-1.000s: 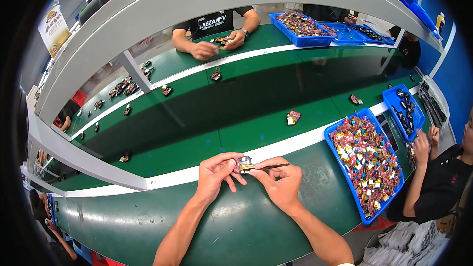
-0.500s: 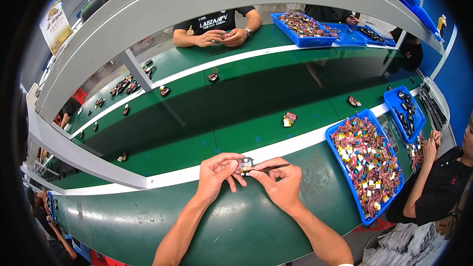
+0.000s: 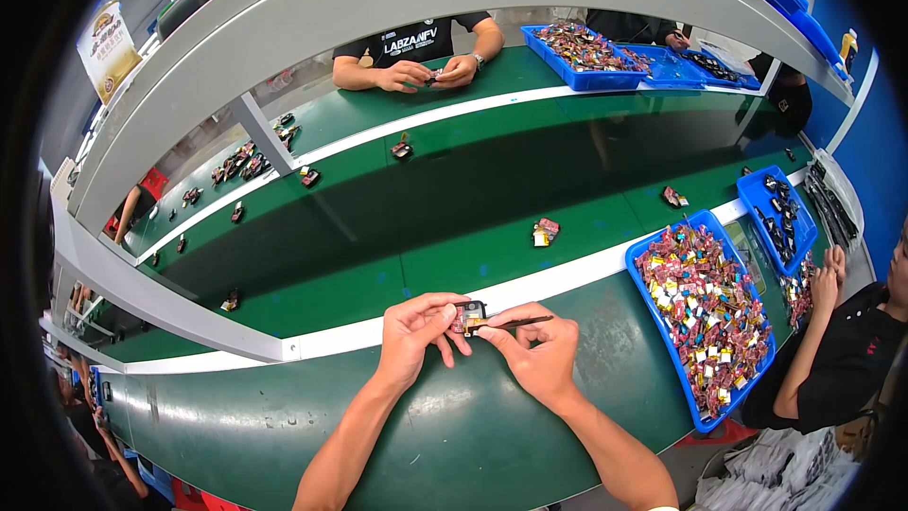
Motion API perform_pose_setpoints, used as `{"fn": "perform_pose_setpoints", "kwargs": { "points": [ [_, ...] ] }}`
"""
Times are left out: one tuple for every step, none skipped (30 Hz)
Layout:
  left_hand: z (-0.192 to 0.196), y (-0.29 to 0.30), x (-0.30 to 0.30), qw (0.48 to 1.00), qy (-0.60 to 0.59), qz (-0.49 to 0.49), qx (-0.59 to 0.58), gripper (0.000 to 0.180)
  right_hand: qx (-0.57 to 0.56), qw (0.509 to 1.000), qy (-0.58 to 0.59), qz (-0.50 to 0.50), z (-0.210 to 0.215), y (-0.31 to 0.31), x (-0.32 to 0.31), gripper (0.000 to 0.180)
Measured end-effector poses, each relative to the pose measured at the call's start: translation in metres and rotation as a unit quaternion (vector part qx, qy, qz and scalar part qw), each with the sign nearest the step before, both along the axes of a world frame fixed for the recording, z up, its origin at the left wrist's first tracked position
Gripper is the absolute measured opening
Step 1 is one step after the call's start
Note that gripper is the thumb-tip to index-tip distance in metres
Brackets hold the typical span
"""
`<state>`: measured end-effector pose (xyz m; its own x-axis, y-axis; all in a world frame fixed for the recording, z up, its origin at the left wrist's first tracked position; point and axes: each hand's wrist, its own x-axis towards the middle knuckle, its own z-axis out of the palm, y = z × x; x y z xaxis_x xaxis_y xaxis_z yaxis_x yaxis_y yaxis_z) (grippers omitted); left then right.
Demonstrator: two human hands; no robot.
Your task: Assembling small decorative pins on a factory production line using a small hand tool.
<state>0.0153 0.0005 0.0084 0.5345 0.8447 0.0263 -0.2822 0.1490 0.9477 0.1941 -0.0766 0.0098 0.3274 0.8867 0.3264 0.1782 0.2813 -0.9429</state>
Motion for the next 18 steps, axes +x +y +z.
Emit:
{"fn": "perform_pose_setpoints", "kwargs": {
  "points": [
    [0.0004,-0.0002,0.0005,1.000,0.000,0.000,0.000,0.028,-0.001,1.000,-0.005,0.002,-0.0011,-0.0002,0.0004,0.012],
    [0.0011,-0.0006,0.0011,1.000,0.003,0.003,-0.005,0.027,-0.002,1.000,-0.010,0.004,-0.0020,-0.0002,0.0007,0.012],
    [0.0014,-0.0010,0.0017,1.000,0.006,0.006,-0.010,0.027,-0.003,1.000,-0.010,0.004,-0.0024,0.0000,0.0005,0.012],
    [0.0009,-0.0011,0.0018,1.000,0.005,0.006,-0.010,0.027,-0.006,1.000,0.017,0.008,-0.0027,0.0006,-0.0003,0.012],
    [0.0000,-0.0012,0.0018,1.000,0.013,0.007,-0.013,0.026,-0.009,0.999,0.044,0.013,-0.0028,0.0008,-0.0008,0.013],
    [-0.0009,-0.0012,0.0017,1.000,0.020,0.007,-0.016,0.026,-0.009,0.999,0.044,0.013,-0.0030,0.0009,-0.0010,0.013],
    [-0.0016,-0.0011,0.0015,1.000,0.020,0.007,-0.016,0.026,-0.008,0.999,0.046,0.016,-0.0029,0.0012,-0.0012,0.013],
    [-0.0022,-0.0009,0.0011,1.000,0.022,0.012,-0.016,0.026,-0.007,0.999,0.048,0.019,-0.0029,0.0015,-0.0015,0.013],
    [-0.0025,-0.0008,0.0007,0.999,0.025,0.017,-0.016,0.026,-0.007,0.999,0.048,0.020,-0.0030,0.0016,-0.0015,0.013],
    [-0.0020,-0.0006,0.0007,0.999,0.025,0.017,-0.016,0.026,-0.003,0.999,0.037,0.011,-0.0029,0.0014,-0.0005,0.013],
    [-0.0010,0.0000,0.0006,0.999,0.031,0.024,-0.012,0.026,0.000,1.000,0.025,0.003,-0.0029,0.0013,0.0000,0.014],
    [-0.0003,0.0004,0.0004,0.999,0.038,0.031,-0.008,0.026,0.000,1.000,0.025,0.003,-0.0023,0.0011,0.0000,0.014],
    [0.0002,0.0008,0.0002,0.999,0.037,0.031,-0.008,0.026,0.003,1.000,0.013,0.002,-0.0010,0.0006,-0.0003,0.014],
    [0.0006,0.0010,-0.0001,0.999,0.038,0.032,-0.006,0.026,0.006,1.000,0.001,0.001,-0.0003,0.0004,-0.0005,0.014],
    [0.0008,0.0012,-0.0001,0.999,0.039,0.033,-0.005,0.026,0.007,1.000,0.000,0.001,-0.0012,0.0007,-0.0002,0.014],
    [0.0007,0.0009,-0.0001,0.999,0.039,0.033,-0.006,0.026,0.033,0.999,-0.044,-0.002,-0.0032,0.0012,0.0002,0.013],
    [0.0004,0.0006,0.0001,0.999,0.036,0.032,-0.007,0.026,0.058,0.994,-0.087,-0.006,-0.0041,0.0013,0.0004,0.012],
    [0.0001,0.0002,0.0005,0.999,0.033,0.030,-0.008,0.026,0.058,0.994,-0.088,-0.006,-0.0030,0.0008,-0.0005,0.012]
  ]
}}
